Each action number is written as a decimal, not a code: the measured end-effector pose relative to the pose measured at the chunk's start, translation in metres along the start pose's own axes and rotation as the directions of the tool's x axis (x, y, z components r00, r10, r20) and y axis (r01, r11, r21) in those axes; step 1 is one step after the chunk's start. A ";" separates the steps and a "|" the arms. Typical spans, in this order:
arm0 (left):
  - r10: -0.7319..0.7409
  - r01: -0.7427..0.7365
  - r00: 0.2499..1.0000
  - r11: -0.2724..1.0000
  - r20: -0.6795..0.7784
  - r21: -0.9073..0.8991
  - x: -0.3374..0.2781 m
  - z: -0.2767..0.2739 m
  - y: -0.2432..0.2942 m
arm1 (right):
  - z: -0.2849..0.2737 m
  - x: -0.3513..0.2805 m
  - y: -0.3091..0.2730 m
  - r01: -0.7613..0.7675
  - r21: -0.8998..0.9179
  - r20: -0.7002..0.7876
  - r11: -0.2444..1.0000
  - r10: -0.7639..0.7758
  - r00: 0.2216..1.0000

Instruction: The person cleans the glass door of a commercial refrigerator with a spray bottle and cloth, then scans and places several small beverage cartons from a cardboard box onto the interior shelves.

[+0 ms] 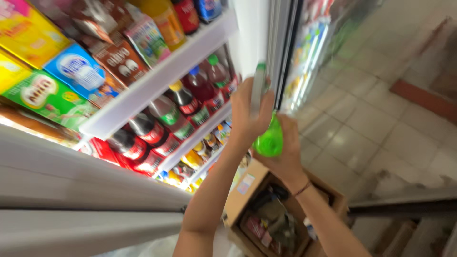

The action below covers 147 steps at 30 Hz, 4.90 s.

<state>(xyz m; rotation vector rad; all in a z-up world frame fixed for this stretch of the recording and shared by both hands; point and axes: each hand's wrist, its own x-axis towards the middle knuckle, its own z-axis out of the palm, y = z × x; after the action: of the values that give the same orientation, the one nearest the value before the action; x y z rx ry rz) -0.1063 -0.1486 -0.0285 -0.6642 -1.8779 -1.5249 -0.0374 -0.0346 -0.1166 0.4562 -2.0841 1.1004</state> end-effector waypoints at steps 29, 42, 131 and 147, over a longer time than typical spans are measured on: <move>0.034 -0.036 0.999 0.997 -0.031 -0.066 0.115 -0.031 -0.020 | 0.048 0.115 -0.027 -0.040 -0.049 -0.087 0.998 0.036 0.996; -0.187 0.187 0.982 0.982 0.003 0.038 0.005 -0.026 -0.054 | 0.060 0.005 -0.009 -0.222 0.082 0.063 0.972 0.218 0.974; -0.453 0.475 0.880 0.814 -0.145 0.334 -0.343 -0.062 0.024 | 0.001 -0.320 0.039 -0.452 0.164 0.824 0.877 0.130 0.552; -0.558 0.428 0.730 0.824 0.395 0.373 -0.447 -0.016 -0.073 | 0.061 -0.449 0.193 -0.566 -0.664 0.326 0.489 0.870 0.370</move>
<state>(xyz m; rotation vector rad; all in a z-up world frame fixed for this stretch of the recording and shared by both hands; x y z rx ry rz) 0.1472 -0.1789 -0.4028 -0.4651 -2.7763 -1.4584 0.1242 0.0161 -0.5794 -0.5647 -3.2437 0.8940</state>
